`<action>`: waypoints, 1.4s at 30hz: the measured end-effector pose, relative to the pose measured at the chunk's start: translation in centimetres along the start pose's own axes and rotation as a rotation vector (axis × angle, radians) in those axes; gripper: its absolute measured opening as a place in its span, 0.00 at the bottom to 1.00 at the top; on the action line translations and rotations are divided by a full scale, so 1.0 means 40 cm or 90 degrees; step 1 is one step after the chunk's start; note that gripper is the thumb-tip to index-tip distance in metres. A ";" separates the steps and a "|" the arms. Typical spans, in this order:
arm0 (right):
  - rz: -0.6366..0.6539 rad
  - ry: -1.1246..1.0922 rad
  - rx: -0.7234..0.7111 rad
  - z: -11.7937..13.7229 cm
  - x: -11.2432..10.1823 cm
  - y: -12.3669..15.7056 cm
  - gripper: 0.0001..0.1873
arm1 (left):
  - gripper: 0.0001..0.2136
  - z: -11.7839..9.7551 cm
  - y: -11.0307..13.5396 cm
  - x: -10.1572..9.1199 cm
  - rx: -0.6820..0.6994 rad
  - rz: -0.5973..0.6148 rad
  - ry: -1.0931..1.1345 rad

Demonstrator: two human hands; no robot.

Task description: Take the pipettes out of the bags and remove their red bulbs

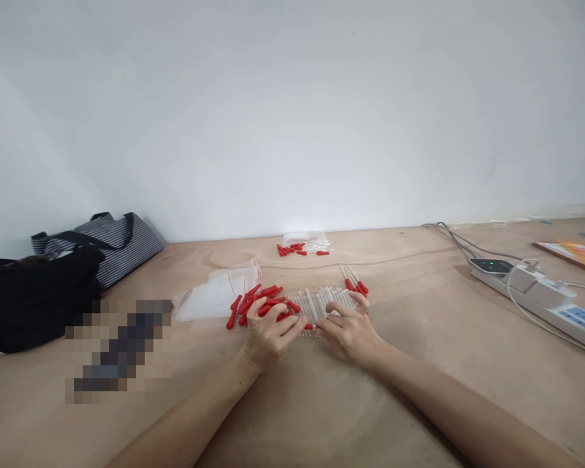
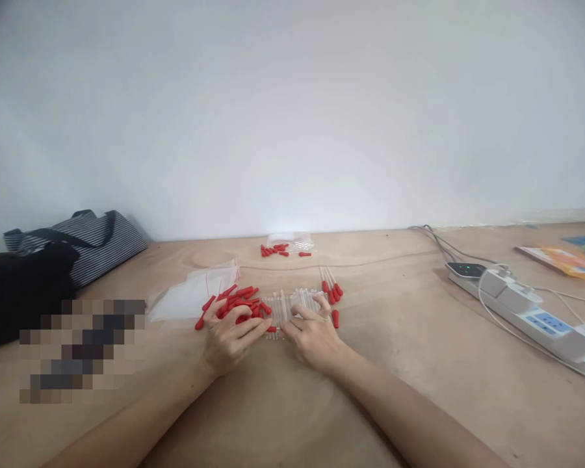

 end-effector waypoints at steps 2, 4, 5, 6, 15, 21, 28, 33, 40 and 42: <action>0.032 -0.052 0.020 -0.006 0.004 -0.008 0.12 | 0.09 -0.003 -0.004 -0.011 0.011 -0.027 -0.014; 0.067 -0.096 0.033 -0.010 0.008 -0.012 0.12 | 0.09 -0.005 -0.005 -0.023 0.013 -0.061 -0.019; 0.081 -0.116 0.040 -0.011 0.008 -0.013 0.12 | 0.09 -0.006 -0.005 -0.029 0.011 -0.076 -0.020; 0.094 -0.134 0.046 -0.013 0.007 -0.014 0.12 | 0.10 -0.006 -0.006 -0.034 0.012 -0.087 -0.022; 0.191 -0.252 0.093 -0.004 0.001 -0.027 0.13 | 0.10 -0.013 -0.025 -0.067 0.032 -0.119 -0.059; 0.196 -0.282 0.129 -0.046 -0.002 -0.007 0.16 | 0.10 0.054 0.006 -0.050 -0.011 -0.081 -0.082; 0.029 -0.274 0.412 -0.202 -0.028 0.013 0.16 | 0.07 0.271 0.101 0.069 -0.398 0.139 -0.087; -0.014 -0.192 0.571 -0.243 -0.012 -0.019 0.15 | 0.08 0.262 0.119 0.146 -0.445 0.266 -0.036; 0.077 -0.097 0.605 -0.241 0.063 -0.075 0.12 | 0.08 0.276 0.161 0.184 -0.509 0.334 -0.010; 0.106 -0.061 0.598 -0.235 0.082 -0.077 0.12 | 0.09 0.275 0.153 0.162 -0.509 0.288 -0.026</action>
Point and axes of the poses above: each hand's wrist, its own y-axis away from the middle knuckle, its own x-axis out of the palm, z = x × y, the point moved 9 cm from there along -y, towards the middle knuckle, and after that the axes turned 14 degrees about -y, right-handed, at the moved point
